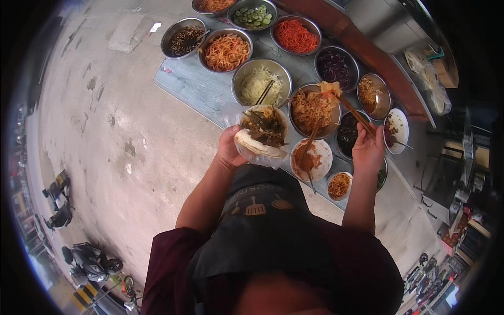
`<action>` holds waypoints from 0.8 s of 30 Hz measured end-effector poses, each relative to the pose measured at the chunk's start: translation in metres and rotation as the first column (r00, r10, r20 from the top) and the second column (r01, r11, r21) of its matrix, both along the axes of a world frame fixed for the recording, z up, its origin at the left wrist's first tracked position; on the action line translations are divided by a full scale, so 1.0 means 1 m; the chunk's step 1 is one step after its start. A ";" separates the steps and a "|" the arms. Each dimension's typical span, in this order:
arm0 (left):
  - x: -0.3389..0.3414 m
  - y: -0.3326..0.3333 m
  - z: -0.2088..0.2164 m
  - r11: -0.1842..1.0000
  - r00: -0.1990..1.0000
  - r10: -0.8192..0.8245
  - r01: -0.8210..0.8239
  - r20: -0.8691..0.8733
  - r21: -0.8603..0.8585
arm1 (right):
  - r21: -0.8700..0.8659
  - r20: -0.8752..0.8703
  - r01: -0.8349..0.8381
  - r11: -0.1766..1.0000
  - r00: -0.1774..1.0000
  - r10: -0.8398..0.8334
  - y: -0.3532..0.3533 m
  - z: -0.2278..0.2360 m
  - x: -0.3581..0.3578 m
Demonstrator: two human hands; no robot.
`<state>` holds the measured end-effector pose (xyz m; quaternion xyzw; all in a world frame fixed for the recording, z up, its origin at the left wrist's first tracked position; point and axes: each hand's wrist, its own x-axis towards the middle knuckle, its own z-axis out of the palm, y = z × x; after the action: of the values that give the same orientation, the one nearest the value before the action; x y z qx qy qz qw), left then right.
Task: The person assembles street food wraps by placing various toppings, including shredded vegetables and sauces, onto flatbreads using chopsticks and a spoon. They then fold the wraps and place them into plastic bags before moving to a cooking station to handle dough.
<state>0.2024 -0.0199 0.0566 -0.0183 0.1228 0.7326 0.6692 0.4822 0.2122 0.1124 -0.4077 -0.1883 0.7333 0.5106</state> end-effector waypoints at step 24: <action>-0.145 0.141 -0.022 0.918 0.889 -0.394 0.394 0.234 0.047 | 0.293 0.388 -0.249 0.923 0.914 0.123 -0.090 0.070 -0.138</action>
<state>0.0573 0.1207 0.0344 -0.0815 0.0431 0.5740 0.8137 0.3438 0.1223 0.1826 -0.4223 -0.4399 0.6483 0.4559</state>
